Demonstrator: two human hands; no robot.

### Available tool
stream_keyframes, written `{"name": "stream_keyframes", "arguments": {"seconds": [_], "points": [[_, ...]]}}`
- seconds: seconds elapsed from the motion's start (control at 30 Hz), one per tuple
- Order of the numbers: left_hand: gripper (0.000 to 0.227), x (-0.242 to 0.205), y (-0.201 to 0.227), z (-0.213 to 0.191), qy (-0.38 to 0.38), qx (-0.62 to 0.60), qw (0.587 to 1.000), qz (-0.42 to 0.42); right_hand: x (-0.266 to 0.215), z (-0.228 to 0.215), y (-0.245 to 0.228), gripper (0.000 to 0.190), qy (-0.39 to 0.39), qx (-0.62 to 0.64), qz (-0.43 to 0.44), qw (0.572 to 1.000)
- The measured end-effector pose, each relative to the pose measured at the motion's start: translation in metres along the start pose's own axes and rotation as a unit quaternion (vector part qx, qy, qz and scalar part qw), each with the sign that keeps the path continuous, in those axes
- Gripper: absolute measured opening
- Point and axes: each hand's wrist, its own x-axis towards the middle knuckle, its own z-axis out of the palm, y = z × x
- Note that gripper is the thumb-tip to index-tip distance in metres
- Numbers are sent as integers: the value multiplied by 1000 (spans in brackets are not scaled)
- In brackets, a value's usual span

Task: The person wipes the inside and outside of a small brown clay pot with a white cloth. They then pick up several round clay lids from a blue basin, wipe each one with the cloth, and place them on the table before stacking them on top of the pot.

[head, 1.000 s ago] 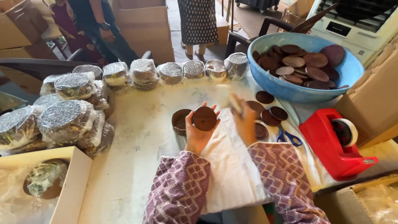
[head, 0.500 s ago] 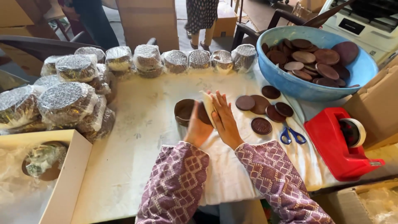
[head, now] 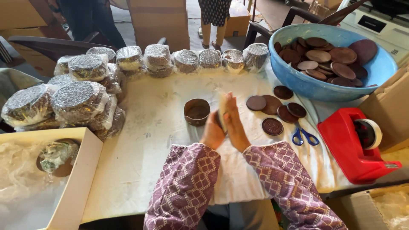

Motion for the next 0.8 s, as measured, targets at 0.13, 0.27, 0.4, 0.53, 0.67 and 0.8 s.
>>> {"name": "stream_keyframes", "arguments": {"seconds": [0.13, 0.27, 0.4, 0.53, 0.67, 0.8], "points": [[62, -5, -18, 38, -27, 166, 983, 76, 0, -7, 80, 74, 45, 203, 138, 968], [76, -26, 10, 72, 43, 448, 872, 191, -4, -15, 49, 70, 43, 455, 230, 859], [100, -42, 45, 114, 131, 389, 902, 133, -6, -17, 17, 64, 14, 531, 252, 809], [97, -37, 53, 99, 122, 429, 869, 213, -4, -17, 28, 56, 10, 525, 266, 809], [84, -37, 57, 83, 84, 388, 888, 233, -6, -16, 29, 46, 32, 456, 234, 858], [60, -21, 44, 50, 62, 75, 994, 50, -5, -22, 34, 42, 70, 432, 200, 877]]}}
